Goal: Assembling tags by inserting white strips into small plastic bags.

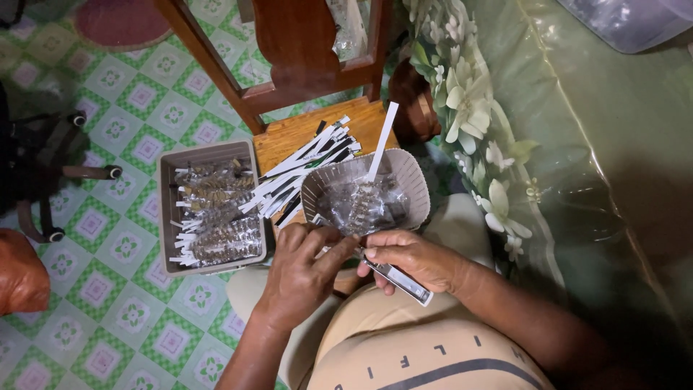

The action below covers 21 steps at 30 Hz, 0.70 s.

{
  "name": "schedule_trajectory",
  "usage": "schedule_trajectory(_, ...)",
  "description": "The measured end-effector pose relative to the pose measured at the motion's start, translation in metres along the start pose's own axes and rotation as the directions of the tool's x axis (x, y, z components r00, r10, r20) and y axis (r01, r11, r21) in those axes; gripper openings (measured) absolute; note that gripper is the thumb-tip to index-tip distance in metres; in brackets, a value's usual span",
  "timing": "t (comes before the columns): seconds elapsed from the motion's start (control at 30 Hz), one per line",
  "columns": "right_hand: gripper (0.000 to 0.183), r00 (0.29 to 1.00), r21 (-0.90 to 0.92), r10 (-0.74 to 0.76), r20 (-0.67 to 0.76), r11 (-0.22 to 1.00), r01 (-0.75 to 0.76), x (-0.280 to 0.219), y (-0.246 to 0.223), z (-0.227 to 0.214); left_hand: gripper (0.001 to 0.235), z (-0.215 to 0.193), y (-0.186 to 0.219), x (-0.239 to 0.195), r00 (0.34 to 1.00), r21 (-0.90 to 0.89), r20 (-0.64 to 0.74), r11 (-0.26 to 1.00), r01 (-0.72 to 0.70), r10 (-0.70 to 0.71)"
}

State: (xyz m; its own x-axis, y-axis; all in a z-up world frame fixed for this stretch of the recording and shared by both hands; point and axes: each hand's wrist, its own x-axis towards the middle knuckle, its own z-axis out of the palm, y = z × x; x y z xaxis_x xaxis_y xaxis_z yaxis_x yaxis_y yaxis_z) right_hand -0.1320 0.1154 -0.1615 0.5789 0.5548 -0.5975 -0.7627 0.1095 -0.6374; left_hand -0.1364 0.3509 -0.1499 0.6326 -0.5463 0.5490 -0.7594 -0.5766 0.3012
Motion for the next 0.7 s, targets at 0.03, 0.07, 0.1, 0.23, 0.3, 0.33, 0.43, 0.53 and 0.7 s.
schedule_trajectory(0.03, 0.029, 1.000, 0.003, -0.006, -0.006, 1.000, 0.006, -0.001, -0.001, 0.000, 0.029, -0.001, 0.000, 0.003, 0.999, -0.032, -0.042, 0.999, -0.016, 0.015)
schedule_trajectory(0.07, 0.029, 1.000, 0.004, -0.008, -0.007, 1.000, 0.008, 0.000, 0.000, -0.001, 0.029, 0.003, -0.002, -0.002, 0.999, -0.032, -0.043, 0.999, -0.019, 0.017)
schedule_trajectory(0.1, 0.038, 1.000, 0.027, 0.006, -0.027, 1.000, -0.005, 0.000, 0.001, -0.003, 0.029, 0.007, -0.003, -0.006, 0.996, -0.024, -0.090, 1.000, -0.004, 0.002)
schedule_trajectory(0.23, 0.064, 0.997, 0.064, 0.036, -0.073, 0.997, -0.031, 0.005, 0.009, -0.010, 0.025, 0.004, 0.001, -0.007, 0.984, -0.131, -0.107, 0.983, 0.128, -0.142)
schedule_trajectory(0.3, 0.067, 0.997, 0.062, 0.022, -0.076, 0.998, -0.017, 0.007, 0.012, -0.009, 0.023, 0.010, 0.004, -0.008, 0.978, -0.108, -0.127, 0.982, 0.155, -0.168)
schedule_trajectory(0.33, 0.069, 0.997, 0.062, 0.005, -0.080, 0.998, 0.000, 0.008, 0.014, -0.009, 0.022, 0.013, 0.005, -0.009, 0.971, -0.086, -0.146, 0.980, 0.179, -0.191)
schedule_trajectory(0.43, 0.070, 0.991, 0.007, -0.044, -0.129, 0.999, 0.046, 0.019, 0.026, -0.013, 0.028, 0.018, 0.014, -0.009, 0.964, 0.089, -0.061, 0.961, 0.262, -0.257)
schedule_trajectory(0.53, 0.070, 0.983, -0.036, -0.082, -0.164, 0.996, 0.077, 0.022, 0.030, -0.012, 0.032, 0.015, 0.022, 0.002, 0.970, 0.173, -0.117, 0.958, 0.229, -0.211)
schedule_trajectory(0.7, 0.071, 0.975, -0.052, -0.045, -0.216, 0.998, 0.035, 0.024, 0.033, -0.016, 0.027, 0.023, 0.019, 0.000, 0.961, 0.051, -0.114, 0.965, 0.258, -0.251)
